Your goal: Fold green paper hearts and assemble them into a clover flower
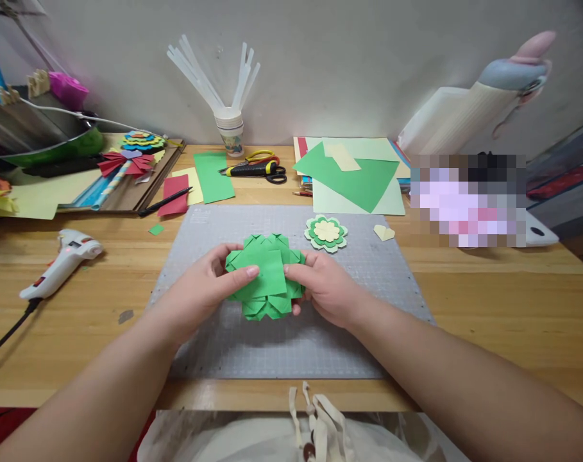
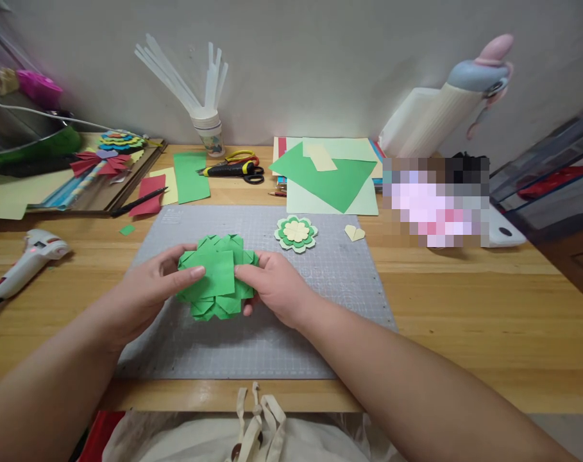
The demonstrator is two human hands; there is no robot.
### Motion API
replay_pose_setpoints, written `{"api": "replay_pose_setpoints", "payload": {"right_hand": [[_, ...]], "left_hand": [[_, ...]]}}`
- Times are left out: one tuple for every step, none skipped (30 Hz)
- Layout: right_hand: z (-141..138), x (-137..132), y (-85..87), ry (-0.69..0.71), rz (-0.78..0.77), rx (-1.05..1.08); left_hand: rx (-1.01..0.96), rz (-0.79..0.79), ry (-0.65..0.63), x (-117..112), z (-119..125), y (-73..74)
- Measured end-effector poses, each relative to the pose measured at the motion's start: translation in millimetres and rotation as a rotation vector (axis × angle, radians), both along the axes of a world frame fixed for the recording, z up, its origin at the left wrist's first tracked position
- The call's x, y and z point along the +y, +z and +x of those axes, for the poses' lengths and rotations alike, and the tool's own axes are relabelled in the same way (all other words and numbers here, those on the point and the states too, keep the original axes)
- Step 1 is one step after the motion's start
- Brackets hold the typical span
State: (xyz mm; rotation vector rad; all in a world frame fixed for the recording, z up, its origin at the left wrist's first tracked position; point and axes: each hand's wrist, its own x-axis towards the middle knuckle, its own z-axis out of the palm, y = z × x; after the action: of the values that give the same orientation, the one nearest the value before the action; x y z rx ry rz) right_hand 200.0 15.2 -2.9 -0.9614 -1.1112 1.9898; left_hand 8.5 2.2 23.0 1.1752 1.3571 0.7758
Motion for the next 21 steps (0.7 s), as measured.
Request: {"api": "replay_pose_setpoints", "payload": {"right_hand": [[0,0,0.0,-0.008,0.013,-0.011],[0,0,0.0,-0.014,0.022,-0.022],[1,1,-0.1,-0.018,0.026,-0.034],[1,1,-0.1,-0.021,0.028,-0.046],[1,1,-0.2,-0.024,0.029,-0.057],[1,1,-0.3,-0.024,0.03,-0.066],[1,0,-0.4,-0.02,0.031,-0.076],[1,0,-0.6,-0.016,0.032,-0.085],[1,0,-0.9,-0.012,0.033,-0.094],[0,-1,-1.1,-0.01,0.031,-0.102],[0,-1,-1.4,-0.011,0.028,-0.11],[0,-2,-1.6,-0.014,0.024,-0.117],[-1,-2,-1.6,-0.017,0.021,-0.122],[-1,-2,-1.6,-0.017,0.022,-0.127],[-1,-3,-1.4,-0.017,0.026,-0.131],[-1,-3,-1.1,-0.019,0.03,-0.133],[-2,-4,-0.7,-0.021,0.033,-0.133],[-2,-4,-0.3,-0.022,0.034,-0.128],[-2,-4,0.2,-0.022,0.032,-0.122],[-3,-5,0.5,-0.021,0.025,-0.116],[-3,-5,0.7,-0.019,0.016,-0.11]], "left_hand": [[-0.086,-0.073,-0.061,4,1,1.5],[-0.15,-0.127,-0.119,6,2,2.9],[-0.194,-0.167,-0.168,8,3,3.9],[-0.228,-0.2,-0.205,9,4,4.3],[-0.254,-0.224,-0.223,9,4,4.1],[-0.273,-0.238,-0.226,9,3,3.1],[-0.283,-0.244,-0.22,9,3,1.6],[-0.284,-0.248,-0.213,9,2,-0.2],[-0.277,-0.248,-0.202,10,2,-2.2],[-0.263,-0.246,-0.188,10,1,-4.0],[-0.247,-0.244,-0.175,10,1,-5.6],[-0.236,-0.243,-0.163,10,1,-6.9],[-0.23,-0.244,-0.156,10,2,-7.7],[-0.233,-0.247,-0.155,10,2,-8.2],[-0.243,-0.249,-0.157,10,2,-8.3],[-0.258,-0.25,-0.161,9,2,-8.2],[-0.273,-0.247,-0.163,8,1,-8.0],[-0.286,-0.24,-0.162,8,0,-7.8],[-0.298,-0.226,-0.155,7,-1,-7.8],[-0.309,-0.212,-0.144,6,-2,-7.9],[-0.319,-0.2,-0.129,6,-3,-8.3]]}}
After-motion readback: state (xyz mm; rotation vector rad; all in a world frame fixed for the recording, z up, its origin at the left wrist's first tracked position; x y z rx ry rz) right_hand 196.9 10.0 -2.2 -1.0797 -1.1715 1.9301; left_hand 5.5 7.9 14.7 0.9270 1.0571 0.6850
